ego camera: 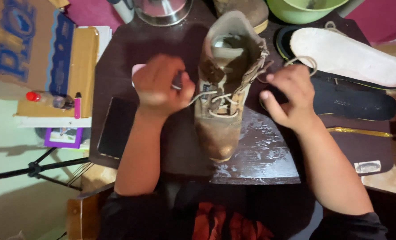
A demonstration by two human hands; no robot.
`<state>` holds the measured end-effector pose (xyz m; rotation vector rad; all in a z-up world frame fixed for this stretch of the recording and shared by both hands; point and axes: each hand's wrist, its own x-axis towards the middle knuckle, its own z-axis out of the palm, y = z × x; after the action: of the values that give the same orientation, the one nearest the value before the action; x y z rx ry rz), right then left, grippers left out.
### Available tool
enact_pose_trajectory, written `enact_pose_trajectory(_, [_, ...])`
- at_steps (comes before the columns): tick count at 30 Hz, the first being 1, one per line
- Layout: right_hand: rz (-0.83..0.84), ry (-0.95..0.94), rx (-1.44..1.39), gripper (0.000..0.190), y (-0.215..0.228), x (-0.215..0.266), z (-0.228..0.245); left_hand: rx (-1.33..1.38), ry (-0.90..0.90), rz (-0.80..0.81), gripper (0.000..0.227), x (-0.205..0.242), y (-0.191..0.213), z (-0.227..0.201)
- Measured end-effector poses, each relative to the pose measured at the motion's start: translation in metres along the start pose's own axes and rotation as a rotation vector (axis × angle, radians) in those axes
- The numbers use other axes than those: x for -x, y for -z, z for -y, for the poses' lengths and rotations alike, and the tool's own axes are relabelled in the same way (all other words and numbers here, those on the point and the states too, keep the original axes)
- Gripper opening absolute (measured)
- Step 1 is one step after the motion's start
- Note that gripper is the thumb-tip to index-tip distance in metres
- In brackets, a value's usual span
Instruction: Lacing a brown boot, adjusting the tongue, and inserting an insole.
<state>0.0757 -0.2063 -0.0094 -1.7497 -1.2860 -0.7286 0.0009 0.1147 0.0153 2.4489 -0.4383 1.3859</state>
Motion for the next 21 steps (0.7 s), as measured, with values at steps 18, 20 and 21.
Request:
enact_pose_trajectory(18, [0.127, -0.388, -0.123, 0.091, -0.015, -0.013, 0.044, 0.700, 0.505, 1.029, 0.027, -0.031, 0.046, -0.020])
enact_pose_trajectory(20, [0.134, -0.455, -0.168, 0.086, -0.005, -0.013, 0.035, 0.706, 0.470, 1.018, 0.030, -0.029, 0.059, -0.009])
enact_pose_trajectory(21, [0.140, -0.519, -0.214, 0.083, 0.001, -0.012, 0.031, 0.709, 0.436, 1.006, 0.034, -0.027, 0.067, -0.004])
